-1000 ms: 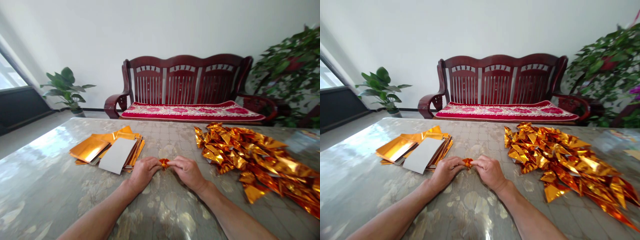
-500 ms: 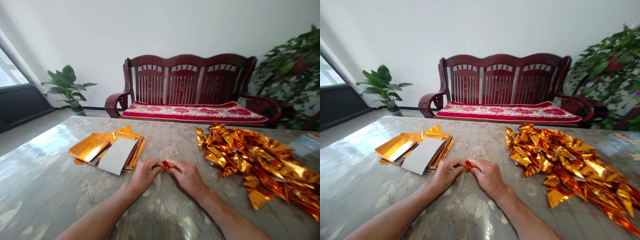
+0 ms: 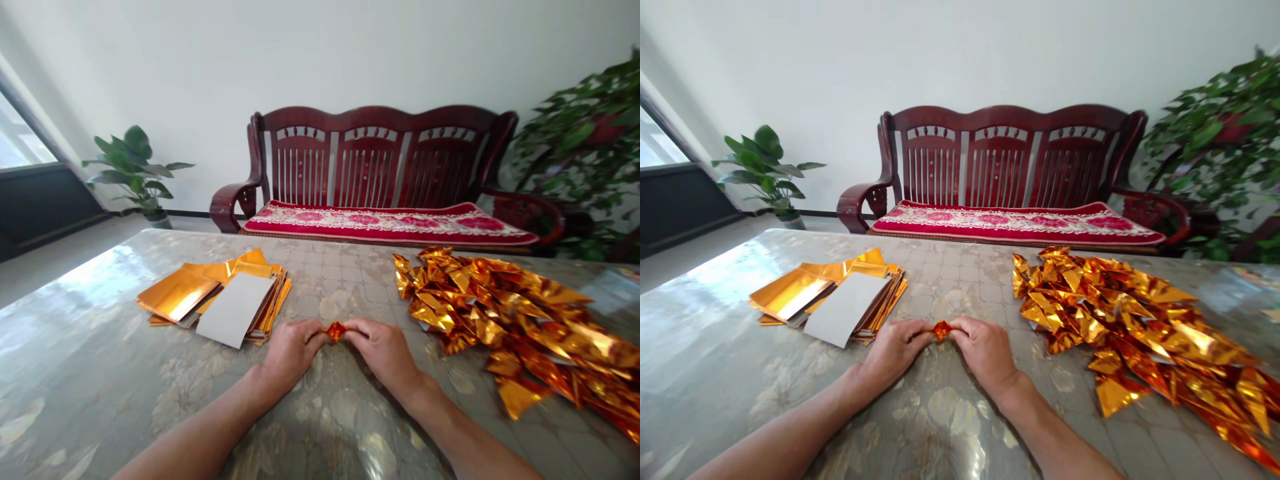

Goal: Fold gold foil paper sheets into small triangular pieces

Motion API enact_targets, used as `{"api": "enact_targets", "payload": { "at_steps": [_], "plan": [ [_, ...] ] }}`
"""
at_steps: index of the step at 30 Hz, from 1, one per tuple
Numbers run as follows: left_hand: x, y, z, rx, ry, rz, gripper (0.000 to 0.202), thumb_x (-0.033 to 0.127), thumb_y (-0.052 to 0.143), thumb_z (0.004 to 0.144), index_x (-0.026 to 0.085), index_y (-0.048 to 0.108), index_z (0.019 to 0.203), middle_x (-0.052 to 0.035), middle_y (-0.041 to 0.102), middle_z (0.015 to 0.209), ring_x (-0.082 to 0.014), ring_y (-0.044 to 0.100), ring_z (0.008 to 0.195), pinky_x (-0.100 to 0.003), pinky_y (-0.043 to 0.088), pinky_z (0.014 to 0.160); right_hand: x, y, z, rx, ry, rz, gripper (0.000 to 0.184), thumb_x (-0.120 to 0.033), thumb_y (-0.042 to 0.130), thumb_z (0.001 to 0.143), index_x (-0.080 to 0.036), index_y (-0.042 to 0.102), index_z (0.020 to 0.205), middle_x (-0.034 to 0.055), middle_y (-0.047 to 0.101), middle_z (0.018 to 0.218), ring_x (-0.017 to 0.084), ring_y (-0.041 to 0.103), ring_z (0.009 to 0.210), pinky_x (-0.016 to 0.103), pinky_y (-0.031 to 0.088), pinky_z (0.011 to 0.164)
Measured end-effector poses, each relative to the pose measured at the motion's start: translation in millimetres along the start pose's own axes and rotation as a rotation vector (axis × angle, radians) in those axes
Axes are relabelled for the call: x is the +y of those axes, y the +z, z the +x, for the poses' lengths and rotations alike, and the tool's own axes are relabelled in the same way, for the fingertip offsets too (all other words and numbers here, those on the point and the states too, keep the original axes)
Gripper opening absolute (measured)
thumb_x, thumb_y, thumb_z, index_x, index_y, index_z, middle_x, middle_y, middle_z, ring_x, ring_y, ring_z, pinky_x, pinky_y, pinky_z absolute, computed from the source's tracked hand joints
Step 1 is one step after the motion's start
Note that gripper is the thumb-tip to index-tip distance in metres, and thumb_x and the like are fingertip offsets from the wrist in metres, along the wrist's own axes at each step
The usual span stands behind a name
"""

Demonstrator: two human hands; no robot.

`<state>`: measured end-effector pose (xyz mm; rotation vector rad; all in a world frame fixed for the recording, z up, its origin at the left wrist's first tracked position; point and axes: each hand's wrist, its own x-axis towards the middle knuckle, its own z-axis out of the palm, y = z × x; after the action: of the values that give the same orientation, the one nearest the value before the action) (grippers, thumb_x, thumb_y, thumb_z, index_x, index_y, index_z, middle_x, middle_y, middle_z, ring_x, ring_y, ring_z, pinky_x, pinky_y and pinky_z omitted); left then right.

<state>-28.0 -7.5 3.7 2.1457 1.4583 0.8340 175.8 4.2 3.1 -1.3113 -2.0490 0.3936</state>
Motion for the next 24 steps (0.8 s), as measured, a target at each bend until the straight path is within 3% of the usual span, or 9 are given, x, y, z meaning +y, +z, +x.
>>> {"api": "enact_targets", "payload": {
  "at_steps": [7,16,24],
  "plan": [
    [3.5,-1.2,-1.7,-0.016,0.082,0.265,0.026,0.031,0.046,0.098,0.023,0.066,0.083,-0.0017,0.064,0.079,-0.0151,0.061,0.074,-0.024,0.037,0.062,-2.0,1.0,-0.5,-0.043,-0.081,-0.083,0.013,-0.023,0.062,0.088,-0.027,0.073,0.090,0.0002,0.077,0.085,0.018,0.071,0.078,0.025,0.051,0.068],
    [1.4,-1.9,-1.7,-0.062,0.176,0.323,0.027,0.028,0.043,0.099,0.021,0.059,0.078,-0.0002,0.060,0.077,-0.0133,0.057,0.070,-0.025,0.033,0.060,-8.3,4.9,-5.9,-0.027,-0.221,-0.189,0.024,-0.012,0.052,0.091,-0.021,0.070,0.103,0.0068,0.076,0.098,0.020,0.072,0.086,0.029,0.054,0.079],
    [5.1,-1.6,-1.7,-0.091,0.157,0.329,0.027,0.025,0.041,0.099,0.020,0.060,0.081,-0.0007,0.060,0.077,-0.0129,0.056,0.068,-0.024,0.033,0.059,-12.3,3.5,-7.6,-0.041,-0.235,-0.152,0.026,-0.010,0.048,0.092,-0.020,0.068,0.105,0.0054,0.076,0.097,0.018,0.071,0.087,0.027,0.054,0.081]
  ]
}}
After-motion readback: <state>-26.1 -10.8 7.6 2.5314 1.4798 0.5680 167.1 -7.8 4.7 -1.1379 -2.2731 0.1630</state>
